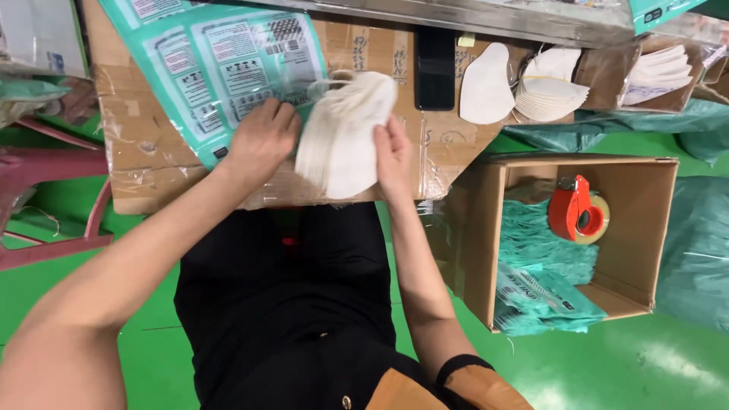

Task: Packaging white face masks into teal plastic pouches on an assembly line.

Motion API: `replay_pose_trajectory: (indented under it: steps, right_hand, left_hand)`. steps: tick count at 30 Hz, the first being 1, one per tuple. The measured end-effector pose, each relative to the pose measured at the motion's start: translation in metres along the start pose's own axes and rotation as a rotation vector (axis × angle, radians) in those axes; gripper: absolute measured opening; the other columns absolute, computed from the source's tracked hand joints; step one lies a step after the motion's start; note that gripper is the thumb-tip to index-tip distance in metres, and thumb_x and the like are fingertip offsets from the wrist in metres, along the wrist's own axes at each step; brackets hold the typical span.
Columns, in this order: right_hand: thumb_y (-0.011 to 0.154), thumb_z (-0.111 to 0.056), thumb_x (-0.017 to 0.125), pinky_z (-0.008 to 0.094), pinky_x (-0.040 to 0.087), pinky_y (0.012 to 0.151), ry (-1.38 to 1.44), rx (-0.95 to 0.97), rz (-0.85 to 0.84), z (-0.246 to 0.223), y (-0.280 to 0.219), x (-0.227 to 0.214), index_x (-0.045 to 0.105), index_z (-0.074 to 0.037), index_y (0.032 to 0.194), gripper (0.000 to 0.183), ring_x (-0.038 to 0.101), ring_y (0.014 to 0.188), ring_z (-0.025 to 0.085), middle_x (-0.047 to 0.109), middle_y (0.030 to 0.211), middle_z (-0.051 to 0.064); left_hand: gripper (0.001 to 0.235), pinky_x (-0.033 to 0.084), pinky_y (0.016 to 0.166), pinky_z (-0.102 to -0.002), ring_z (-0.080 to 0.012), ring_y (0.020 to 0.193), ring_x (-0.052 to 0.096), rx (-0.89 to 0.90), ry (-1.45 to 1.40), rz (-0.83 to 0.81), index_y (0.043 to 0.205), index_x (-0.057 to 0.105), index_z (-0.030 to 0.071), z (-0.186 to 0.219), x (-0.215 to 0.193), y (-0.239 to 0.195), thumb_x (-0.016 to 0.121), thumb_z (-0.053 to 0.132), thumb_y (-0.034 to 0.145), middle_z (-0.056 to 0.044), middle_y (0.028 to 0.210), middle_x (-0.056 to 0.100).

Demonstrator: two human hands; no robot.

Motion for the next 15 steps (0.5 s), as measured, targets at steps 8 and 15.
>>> replay_pose_trajectory:
  steps: [8,15]
  right_hand:
    - [0.106,-0.012,0.058,0.027,0.056,0.089,0.255,0.257,-0.114,0.011,-0.007,0.032,0.056,0.003,0.143,0.04,0.069,0.102,0.013,0.073,0.12,0.01]
    - [0.097,-0.009,0.071,0.026,0.055,0.082,0.135,0.266,-0.115,-0.002,-0.006,0.016,0.067,0.001,0.122,0.028,0.068,0.092,0.012,0.073,0.104,0.007]
  left_hand:
    - [0.033,0.054,0.077,-0.037,-0.0285,0.092,0.06,-0.16,-0.273,0.086,0.112,0.067,-0.004,-0.006,0.042,-0.005,0.064,0.007,0.081,-0.017,0.108,0.06]
    - [0.028,0.055,0.077,-0.039,-0.0316,0.099,0.062,-0.187,-0.425,0.319,0.109,0.061,0.0,0.02,-0.04,0.02,0.065,0.0,0.08,-0.013,0.106,0.061]
Point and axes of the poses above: each hand's wrist, its own y-axis towards the middle knuckle, its own x-axis out of the palm, z = x × y, the point moved 8 cm from there along y, towards the middle knuckle
